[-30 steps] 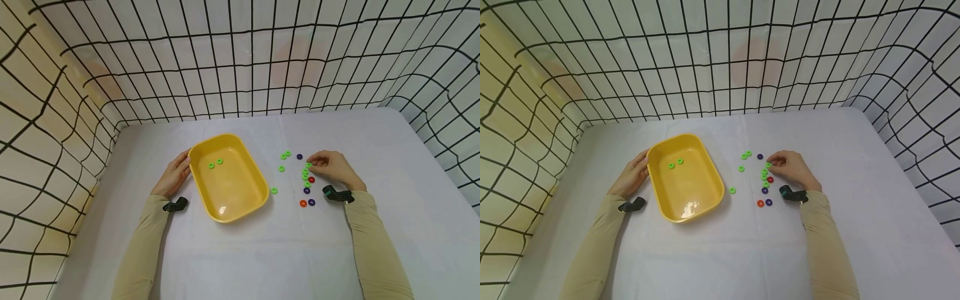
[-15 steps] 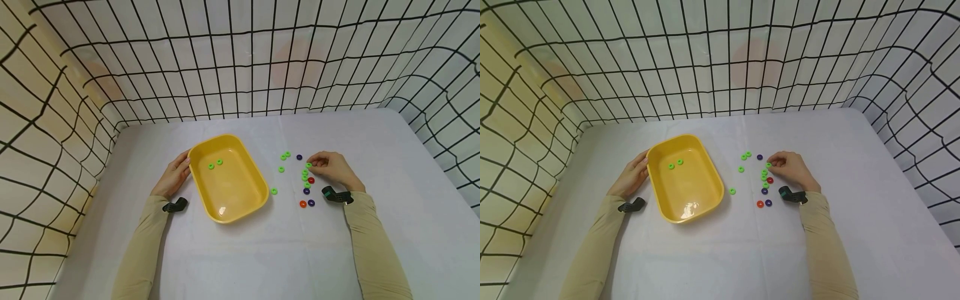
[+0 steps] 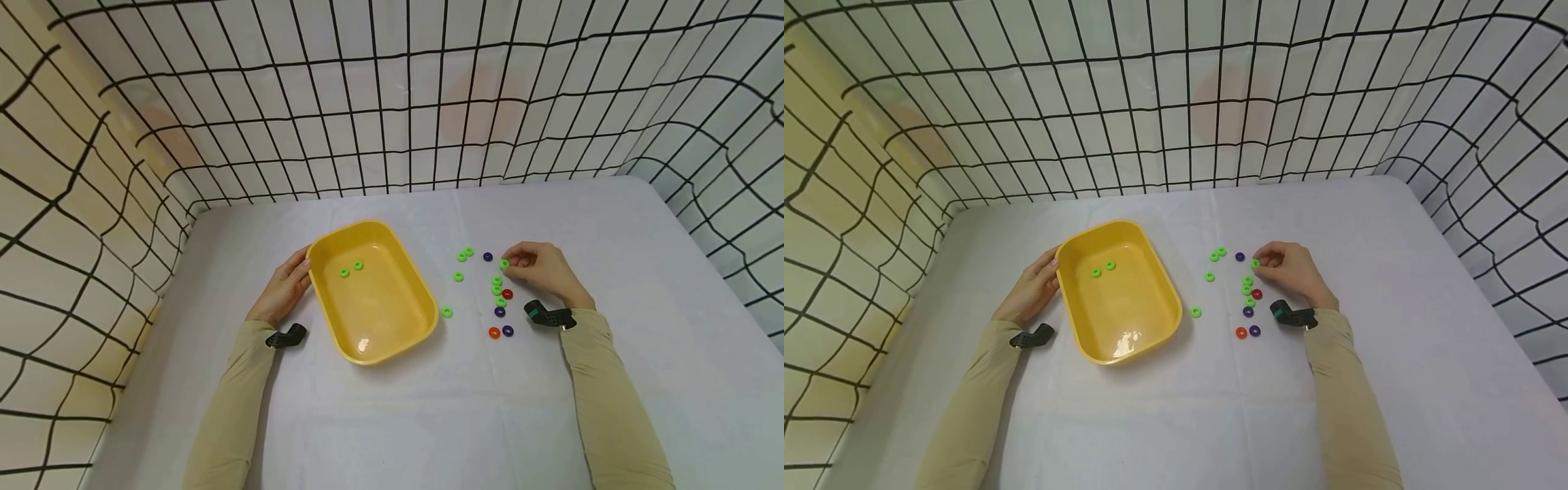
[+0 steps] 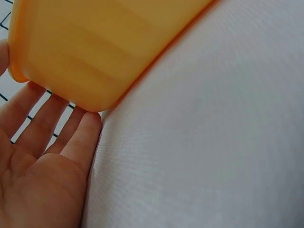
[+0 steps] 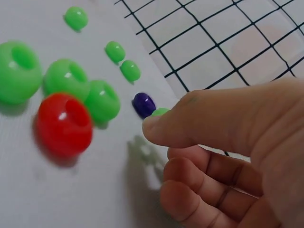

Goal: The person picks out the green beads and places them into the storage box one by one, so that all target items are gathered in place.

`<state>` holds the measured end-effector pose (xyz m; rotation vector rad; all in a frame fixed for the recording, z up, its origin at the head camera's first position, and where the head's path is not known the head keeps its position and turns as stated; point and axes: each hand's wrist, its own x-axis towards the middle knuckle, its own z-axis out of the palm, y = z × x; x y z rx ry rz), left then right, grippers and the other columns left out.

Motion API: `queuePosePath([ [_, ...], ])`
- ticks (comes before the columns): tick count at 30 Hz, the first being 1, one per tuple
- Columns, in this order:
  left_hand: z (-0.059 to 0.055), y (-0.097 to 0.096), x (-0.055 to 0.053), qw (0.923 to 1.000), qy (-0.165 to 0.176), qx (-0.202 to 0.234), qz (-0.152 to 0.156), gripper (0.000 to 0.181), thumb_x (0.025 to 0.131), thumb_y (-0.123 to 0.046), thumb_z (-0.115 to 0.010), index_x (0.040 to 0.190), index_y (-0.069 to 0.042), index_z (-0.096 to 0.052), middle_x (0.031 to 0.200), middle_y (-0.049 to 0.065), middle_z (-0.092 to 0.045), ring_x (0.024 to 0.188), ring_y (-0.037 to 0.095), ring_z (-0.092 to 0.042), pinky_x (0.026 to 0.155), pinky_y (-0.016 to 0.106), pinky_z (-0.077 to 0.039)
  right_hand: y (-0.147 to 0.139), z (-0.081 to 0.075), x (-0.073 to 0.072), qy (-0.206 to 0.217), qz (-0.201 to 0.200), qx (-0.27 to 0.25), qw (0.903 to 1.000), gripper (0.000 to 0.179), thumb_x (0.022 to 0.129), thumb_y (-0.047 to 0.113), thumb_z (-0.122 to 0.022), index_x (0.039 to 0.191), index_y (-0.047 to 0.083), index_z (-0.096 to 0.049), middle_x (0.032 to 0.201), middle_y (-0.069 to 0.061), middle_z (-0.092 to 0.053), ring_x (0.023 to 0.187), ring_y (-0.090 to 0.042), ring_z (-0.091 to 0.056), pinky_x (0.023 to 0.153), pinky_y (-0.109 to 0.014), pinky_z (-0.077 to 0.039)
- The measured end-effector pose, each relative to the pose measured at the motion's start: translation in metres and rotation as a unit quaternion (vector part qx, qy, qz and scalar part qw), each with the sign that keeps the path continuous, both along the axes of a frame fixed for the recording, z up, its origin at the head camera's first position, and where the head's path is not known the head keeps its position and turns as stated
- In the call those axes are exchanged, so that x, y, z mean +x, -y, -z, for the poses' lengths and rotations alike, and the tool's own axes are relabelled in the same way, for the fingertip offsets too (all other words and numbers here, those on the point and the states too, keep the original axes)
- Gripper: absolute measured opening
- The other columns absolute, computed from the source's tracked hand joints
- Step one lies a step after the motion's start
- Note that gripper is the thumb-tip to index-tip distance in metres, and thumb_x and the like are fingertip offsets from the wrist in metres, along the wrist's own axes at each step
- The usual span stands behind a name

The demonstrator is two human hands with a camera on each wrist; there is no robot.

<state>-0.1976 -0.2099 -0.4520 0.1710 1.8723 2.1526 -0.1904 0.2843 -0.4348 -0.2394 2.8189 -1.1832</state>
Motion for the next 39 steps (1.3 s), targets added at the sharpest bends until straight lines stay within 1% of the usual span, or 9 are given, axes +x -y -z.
queuePosePath([
  [4,0.001,0.001,0.0,1.0,-0.001,0.003,0.001,0.059,0.105,-0.025,-0.048,0.154,-0.002,-0.027,0.157,0.018,-0.03,0.127,0.012,-0.049,0.105,0.019,-0.046,0.004,-0.008,-0.005,0.0,0.007,-0.012,0.9999,0.023,0.087,0.011,-0.073,0.108,0.001,-0.069,0.089,-0.012,-0.062,0.078,-0.021,-0.053,0.058,-0.019,-0.045],
  [8,0.001,0.001,0.0,1.0,-0.005,0.002,0.003,0.058,0.105,-0.025,-0.048,0.154,-0.002,-0.027,0.156,0.018,-0.031,0.127,0.012,-0.049,0.105,0.019,-0.046,0.013,-0.021,-0.012,-0.024,0.008,-0.013,0.9996,0.022,0.087,0.011,-0.073,0.106,0.001,-0.069,0.088,-0.012,-0.063,0.076,-0.02,-0.054,0.059,-0.018,-0.044],
  [12,0.001,0.0,-0.001,1.0,-0.005,-0.003,0.001,0.059,0.105,-0.025,-0.048,0.154,-0.002,-0.027,0.157,0.018,-0.031,0.127,0.013,-0.049,0.105,0.018,-0.046,0.029,-0.036,-0.02,-0.048,-0.007,-0.012,0.9988,0.02,0.087,0.011,-0.074,0.104,0.001,-0.069,0.087,-0.012,-0.063,0.078,-0.021,-0.053,0.061,-0.018,-0.043],
  [20,0.001,0.0,-0.001,1.0,-0.003,-0.005,-0.002,0.058,0.105,-0.025,-0.048,0.154,-0.001,-0.027,0.156,0.018,-0.031,0.128,0.014,-0.048,0.106,0.019,-0.046,0.081,-0.068,-0.04,-0.084,-0.069,0.008,0.994,0.018,0.084,0.008,-0.076,0.099,0.001,-0.069,0.085,-0.01,-0.062,0.077,-0.021,-0.053,0.063,-0.02,-0.044],
  [26,0.001,-0.001,0.0,1.0,-0.004,-0.009,0.0,0.061,0.105,-0.028,-0.049,0.155,-0.002,-0.026,0.156,0.018,-0.031,0.127,0.012,-0.049,0.105,0.018,-0.045,0.127,-0.088,-0.046,-0.098,-0.13,0.03,0.9861,0.016,0.084,0.007,-0.074,0.097,0.0,-0.069,0.084,-0.011,-0.063,0.077,-0.022,-0.054,0.065,-0.026,-0.046],
  [29,0.001,0.0,0.0,1.0,-0.001,-0.005,0.0,0.06,0.104,-0.028,-0.049,0.155,-0.003,-0.027,0.155,0.016,-0.033,0.126,0.012,-0.049,0.105,0.017,-0.045,0.148,-0.094,-0.047,-0.096,-0.16,0.046,0.9814,0.014,0.085,0.008,-0.072,0.096,-0.001,-0.069,0.083,-0.01,-0.063,0.077,-0.022,-0.055,0.068,-0.028,-0.047],
  [32,0.001,0.0,0.0,1.0,-0.004,-0.005,0.004,0.059,0.105,-0.027,-0.048,0.154,-0.003,-0.028,0.156,0.015,-0.032,0.128,0.012,-0.048,0.105,0.018,-0.045,0.168,-0.098,-0.047,-0.084,-0.18,0.069,0.9777,0.014,0.086,0.008,-0.071,0.096,-0.001,-0.069,0.082,-0.01,-0.062,0.077,-0.022,-0.054,0.069,-0.029,-0.048],
  [35,0.001,0.0,0.0,0.9998,-0.012,-0.009,0.012,0.058,0.106,-0.027,-0.047,0.155,-0.003,-0.027,0.157,0.016,-0.031,0.129,0.013,-0.047,0.106,0.018,-0.045,0.187,-0.099,-0.047,-0.063,-0.184,0.092,0.9766,0.014,0.087,0.008,-0.07,0.098,-0.001,-0.069,0.083,-0.009,-0.061,0.077,-0.021,-0.053,0.069,-0.028,-0.049],
  [39,0.001,0.001,0.0,0.9997,-0.019,-0.01,0.015,0.058,0.106,-0.026,-0.046,0.155,-0.002,-0.026,0.157,0.016,-0.03,0.131,0.014,-0.046,0.106,0.019,-0.045,0.211,-0.096,-0.05,-0.036,-0.185,0.127,0.9739,0.015,0.089,0.008,-0.07,0.102,0.0,-0.068,0.089,-0.01,-0.064,0.08,-0.02,-0.055,0.072,-0.028,-0.052],
])
